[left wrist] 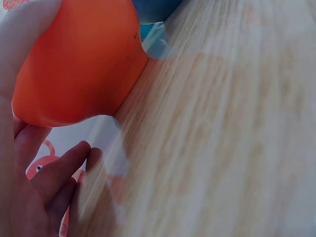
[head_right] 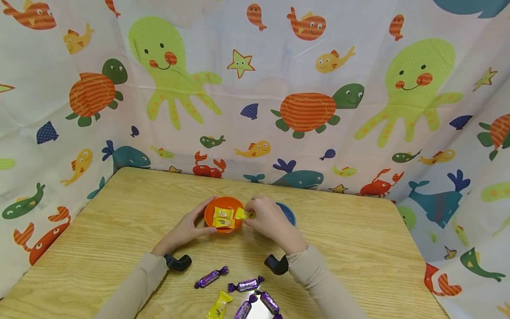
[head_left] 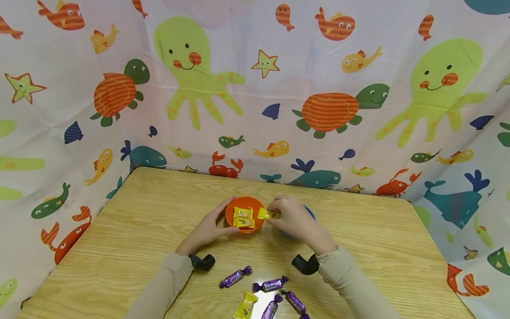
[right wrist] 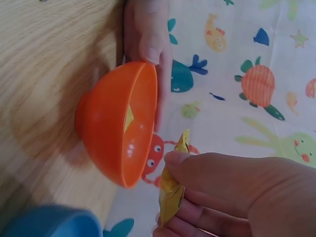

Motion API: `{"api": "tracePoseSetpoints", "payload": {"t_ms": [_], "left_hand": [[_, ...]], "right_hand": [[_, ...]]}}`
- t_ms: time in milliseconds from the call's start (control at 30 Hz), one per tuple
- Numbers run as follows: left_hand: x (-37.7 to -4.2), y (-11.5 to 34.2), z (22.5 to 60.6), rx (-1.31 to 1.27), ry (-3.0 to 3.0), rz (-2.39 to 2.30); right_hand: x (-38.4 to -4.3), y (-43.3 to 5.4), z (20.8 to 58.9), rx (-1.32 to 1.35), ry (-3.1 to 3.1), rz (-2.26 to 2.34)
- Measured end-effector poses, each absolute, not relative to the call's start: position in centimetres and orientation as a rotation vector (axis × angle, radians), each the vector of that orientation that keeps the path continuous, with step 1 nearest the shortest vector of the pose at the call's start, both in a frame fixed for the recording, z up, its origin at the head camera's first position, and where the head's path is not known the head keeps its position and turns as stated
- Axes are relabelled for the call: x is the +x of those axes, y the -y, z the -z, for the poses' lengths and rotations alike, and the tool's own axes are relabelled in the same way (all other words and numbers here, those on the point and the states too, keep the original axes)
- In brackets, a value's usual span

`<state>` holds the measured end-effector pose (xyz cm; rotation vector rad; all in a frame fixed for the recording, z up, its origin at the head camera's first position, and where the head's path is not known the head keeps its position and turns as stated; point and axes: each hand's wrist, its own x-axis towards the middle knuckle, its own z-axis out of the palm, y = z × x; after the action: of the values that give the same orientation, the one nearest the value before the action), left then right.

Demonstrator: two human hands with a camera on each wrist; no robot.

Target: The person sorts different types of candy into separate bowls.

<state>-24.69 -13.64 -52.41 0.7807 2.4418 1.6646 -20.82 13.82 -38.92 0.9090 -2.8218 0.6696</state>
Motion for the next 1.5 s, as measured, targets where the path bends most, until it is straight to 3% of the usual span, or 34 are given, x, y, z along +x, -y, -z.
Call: {"api": "tracePoseSetpoints", "payload": {"t_ms": [567,1500], "left_hand": [[-24.5,13.6,52.2,0.71,-2.446,-1.632],[-24.5,13.6,52.2,0.7,-2.451,-1.637]], "right_hand": [[-24.9,-8.0,43.1,0.872,2.854,-0.575],[-25.2,-7.6,44.1,0.884,2.861,-0.501]]}}
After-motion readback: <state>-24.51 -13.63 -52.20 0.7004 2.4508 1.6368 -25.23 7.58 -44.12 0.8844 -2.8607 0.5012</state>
